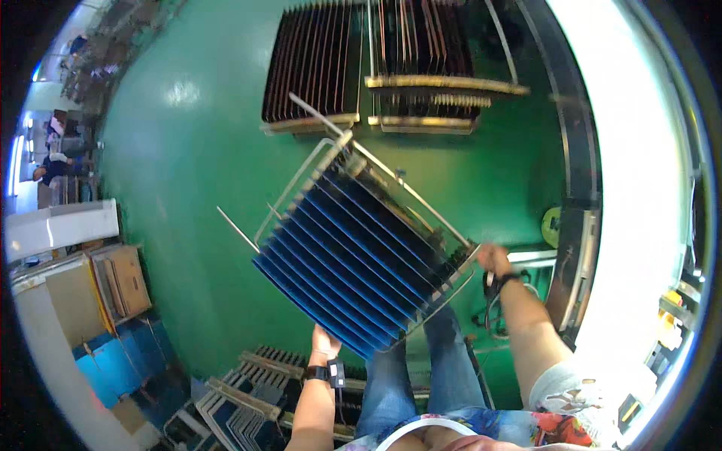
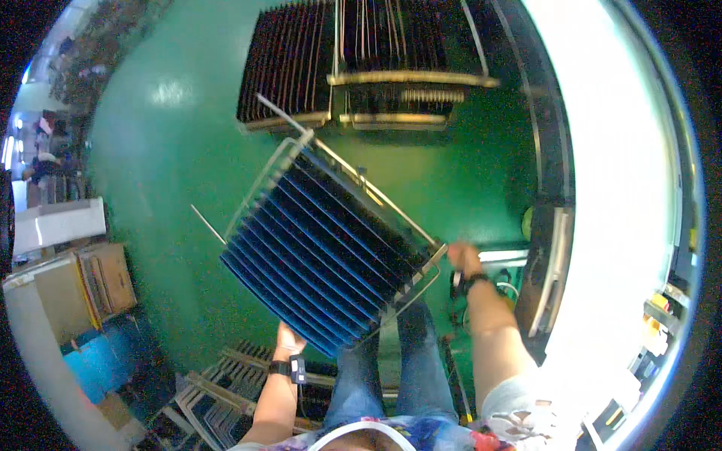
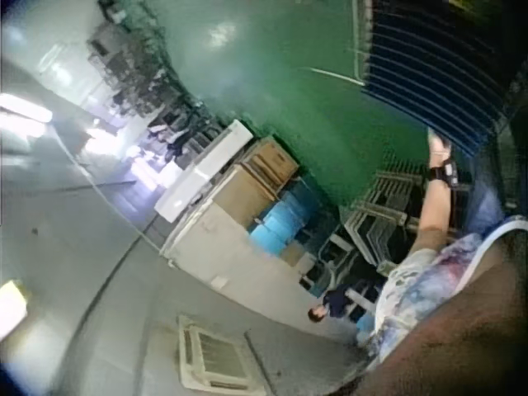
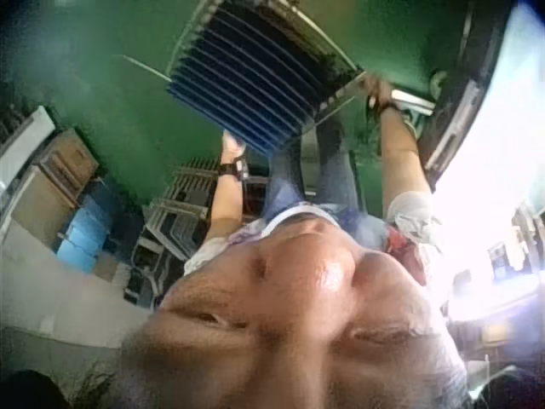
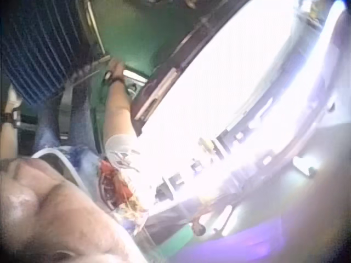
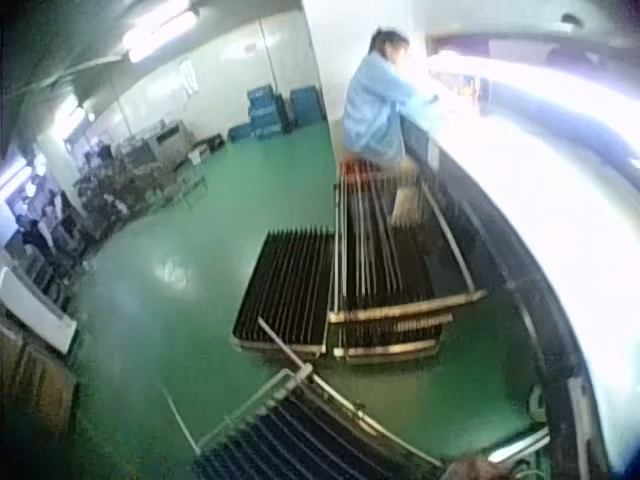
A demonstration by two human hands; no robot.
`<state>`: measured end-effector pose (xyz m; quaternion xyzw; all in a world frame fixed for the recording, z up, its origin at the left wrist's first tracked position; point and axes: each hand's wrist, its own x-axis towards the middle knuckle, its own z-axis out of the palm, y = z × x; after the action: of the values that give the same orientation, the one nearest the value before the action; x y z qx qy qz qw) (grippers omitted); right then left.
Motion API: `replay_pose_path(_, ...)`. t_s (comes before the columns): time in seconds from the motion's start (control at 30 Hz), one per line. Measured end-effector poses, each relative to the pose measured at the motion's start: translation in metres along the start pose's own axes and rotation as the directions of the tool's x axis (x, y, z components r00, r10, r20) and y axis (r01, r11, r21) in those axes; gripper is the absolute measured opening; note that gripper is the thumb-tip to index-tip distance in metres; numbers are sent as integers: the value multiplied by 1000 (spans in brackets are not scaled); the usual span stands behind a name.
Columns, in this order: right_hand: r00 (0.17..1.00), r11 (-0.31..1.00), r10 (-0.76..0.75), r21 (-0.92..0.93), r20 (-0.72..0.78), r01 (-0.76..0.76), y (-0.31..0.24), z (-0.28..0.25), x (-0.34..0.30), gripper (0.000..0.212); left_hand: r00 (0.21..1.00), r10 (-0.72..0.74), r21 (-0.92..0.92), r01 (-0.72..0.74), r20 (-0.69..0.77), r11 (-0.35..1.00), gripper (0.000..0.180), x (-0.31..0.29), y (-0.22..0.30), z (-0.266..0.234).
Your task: The recorder is inspecting sheets of electrical components, likely circuit boards or solar cells, and placing them into vertical storage racks.
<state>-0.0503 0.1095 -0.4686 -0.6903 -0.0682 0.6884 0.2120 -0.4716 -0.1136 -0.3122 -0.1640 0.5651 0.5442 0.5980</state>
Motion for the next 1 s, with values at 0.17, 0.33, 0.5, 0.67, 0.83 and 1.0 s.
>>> replay_pose_path(0.17, 944, 591, -162, -738, 286, 325, 64, -7, -181, 19, 910, -139, 288, 265, -391, 920, 73, -25, 11, -34)
replay_pose_path(0.33, 977, 951, 168, -284, 134, -124, 120, -22, -311, 23, 920, -267, 538, 385, -286, 750, 70, -70, 51, -55)
replay_pose_path(0.5, 975, 963, -200, -163, 94, 214, 133, -50, -426, 22, 954, -246, 809, 279, -171, 518, 54, -99, 98, -30)
replay_pose_path(0.67, 843, 850, -518, -197, -147, 488, 139, -85, -531, 25, 959, -268, 923, 25, 86, 383, 39, -122, 109, 64)
replay_pose_path(0.83, 607, 795, -564, -169, -560, 582, 203, -130, -580, 21, 893, -316, 924, -220, 320, 314, 31, -136, 67, 172)
replay_pose_path(1.0, 455, 854, -398, -140, -797, 501, 279, -172, -594, 18, 913, -173, 887, -291, 369, 358, 19, -126, -5, 230)
